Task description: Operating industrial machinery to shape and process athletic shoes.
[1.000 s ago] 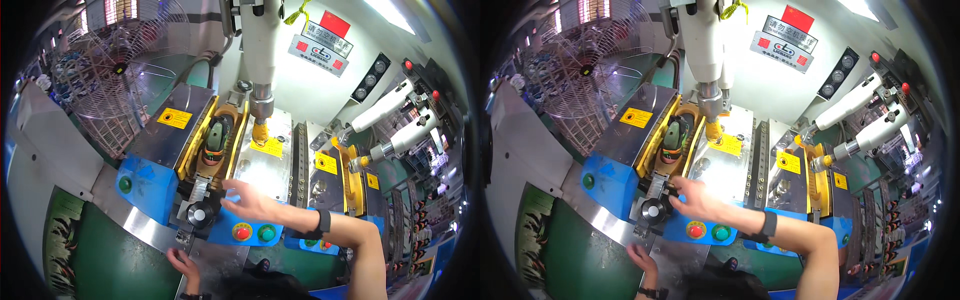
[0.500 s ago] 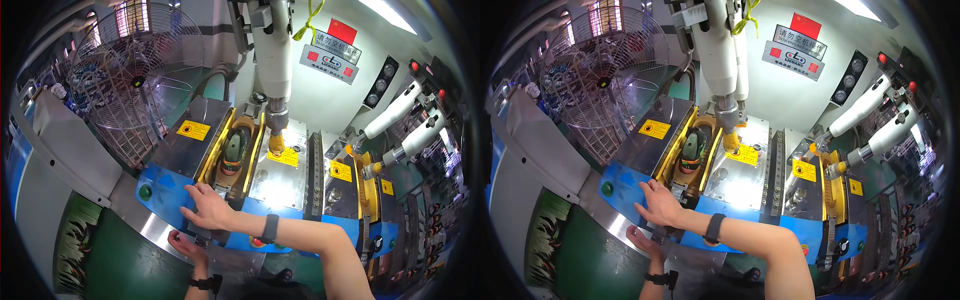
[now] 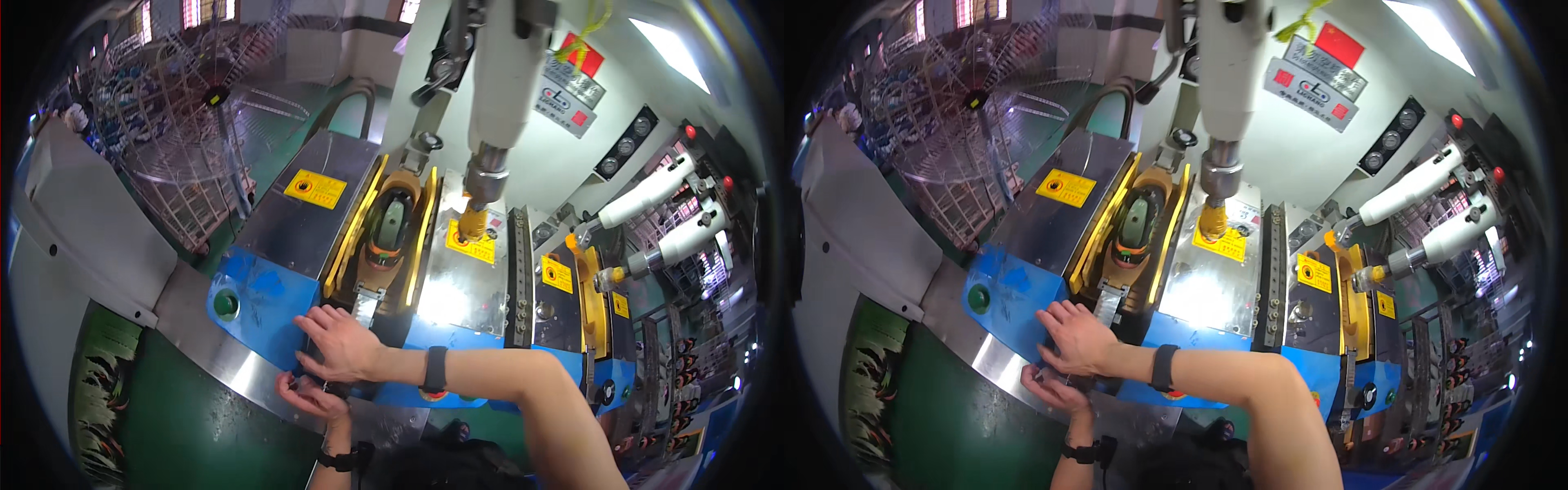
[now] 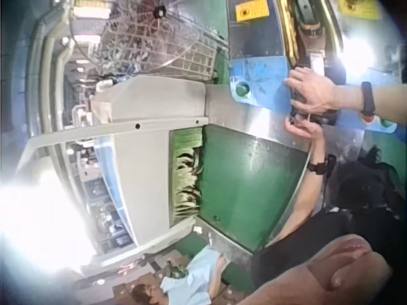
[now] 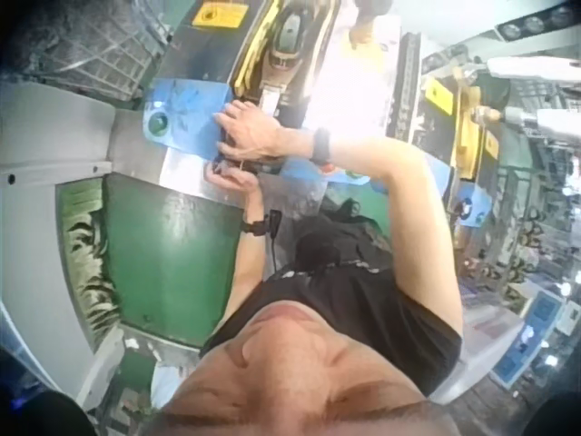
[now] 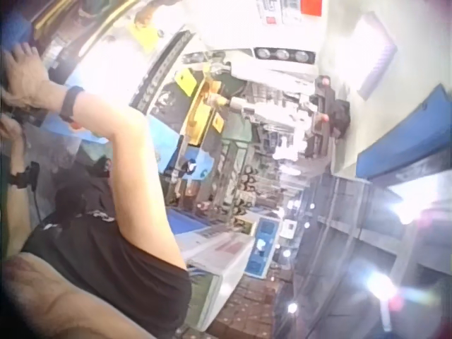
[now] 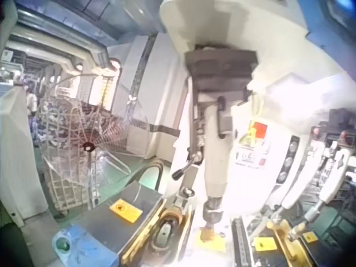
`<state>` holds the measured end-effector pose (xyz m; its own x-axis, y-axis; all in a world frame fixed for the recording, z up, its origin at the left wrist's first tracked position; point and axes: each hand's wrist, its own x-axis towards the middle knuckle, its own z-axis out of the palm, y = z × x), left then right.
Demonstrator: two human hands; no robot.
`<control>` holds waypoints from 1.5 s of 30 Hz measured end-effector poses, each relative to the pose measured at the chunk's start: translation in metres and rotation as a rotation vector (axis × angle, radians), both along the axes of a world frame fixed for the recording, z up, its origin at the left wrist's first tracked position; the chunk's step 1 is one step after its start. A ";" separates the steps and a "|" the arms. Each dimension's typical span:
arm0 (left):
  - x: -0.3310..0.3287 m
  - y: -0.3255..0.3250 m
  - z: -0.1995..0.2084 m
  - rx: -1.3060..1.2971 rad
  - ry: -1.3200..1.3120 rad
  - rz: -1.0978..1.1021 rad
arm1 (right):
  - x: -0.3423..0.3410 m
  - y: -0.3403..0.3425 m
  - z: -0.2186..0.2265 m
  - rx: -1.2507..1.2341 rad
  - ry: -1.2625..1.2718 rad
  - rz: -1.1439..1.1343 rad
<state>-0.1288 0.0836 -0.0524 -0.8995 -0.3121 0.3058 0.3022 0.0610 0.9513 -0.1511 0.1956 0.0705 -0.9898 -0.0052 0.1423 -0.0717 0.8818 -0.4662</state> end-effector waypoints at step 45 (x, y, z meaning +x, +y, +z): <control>0.183 -0.449 -0.080 -0.617 -0.426 0.271 | 0.232 -0.247 -0.108 -0.825 -0.711 0.175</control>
<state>0.0539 -0.3651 -0.1321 -0.8948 -0.4233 0.1419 -0.1804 0.6335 0.7524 0.0813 -0.0518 -0.0375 -0.8420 -0.3192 -0.4350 0.3527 0.2846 -0.8914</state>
